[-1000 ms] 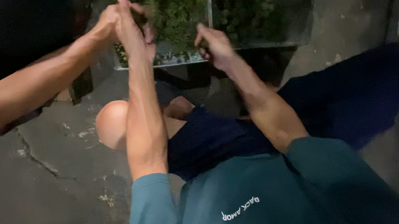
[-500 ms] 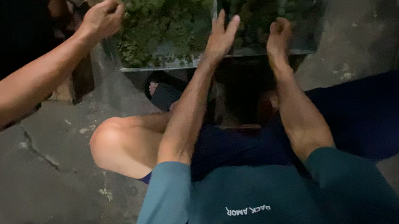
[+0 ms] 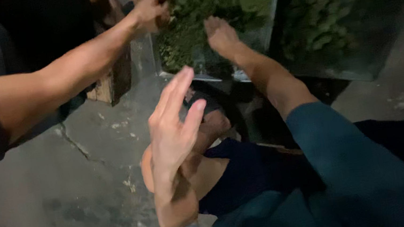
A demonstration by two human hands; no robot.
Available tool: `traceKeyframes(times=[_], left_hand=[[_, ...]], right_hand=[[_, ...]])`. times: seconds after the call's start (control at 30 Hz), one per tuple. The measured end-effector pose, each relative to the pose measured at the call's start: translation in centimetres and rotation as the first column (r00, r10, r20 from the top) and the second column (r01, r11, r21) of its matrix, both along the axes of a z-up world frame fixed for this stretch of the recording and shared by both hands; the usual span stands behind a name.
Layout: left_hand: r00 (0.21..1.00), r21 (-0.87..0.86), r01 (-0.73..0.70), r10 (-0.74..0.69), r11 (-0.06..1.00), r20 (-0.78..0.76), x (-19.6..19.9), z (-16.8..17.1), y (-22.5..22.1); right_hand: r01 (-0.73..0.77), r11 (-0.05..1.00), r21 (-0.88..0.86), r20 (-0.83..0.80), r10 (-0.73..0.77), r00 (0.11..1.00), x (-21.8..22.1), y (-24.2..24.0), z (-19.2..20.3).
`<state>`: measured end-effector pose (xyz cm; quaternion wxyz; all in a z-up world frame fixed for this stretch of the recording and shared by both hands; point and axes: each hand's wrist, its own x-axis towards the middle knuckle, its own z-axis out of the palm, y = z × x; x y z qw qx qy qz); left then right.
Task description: The person sorts through green leafy produce in a container by hand, picking up small bundles and placing them into an adjacent container.
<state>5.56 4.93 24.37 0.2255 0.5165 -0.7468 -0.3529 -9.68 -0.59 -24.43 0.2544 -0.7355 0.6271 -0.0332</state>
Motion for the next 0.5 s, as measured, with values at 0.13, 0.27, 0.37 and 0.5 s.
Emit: traceKeyframes(times=[0.13,0.27,0.37,0.5], left_hand=[[0.983,0.053,-0.151,0.156,0.987,-0.093,3.1,1.1,-0.2],[0.959,-0.023,-0.265,0.261,0.964,-0.112,4.5,1.9,-0.6],[0.95,0.003,-0.292,0.291,0.956,-0.113,5.4,1.6,-0.4],[0.961,0.008,-0.263,0.262,0.965,-0.09,6.4,1.1,0.1]], right_hand=[[-0.126,0.99,0.055,-0.055,0.129,0.99,-1.0,2.2,-1.6],[-0.323,0.895,0.307,0.018,0.334,0.943,-0.5,5.0,1.1],[-0.375,0.886,0.274,0.118,0.357,0.927,4.2,4.1,4.5],[-0.643,0.765,-0.041,-0.058,0.64,0.766,12.8,-1.6,7.6]])
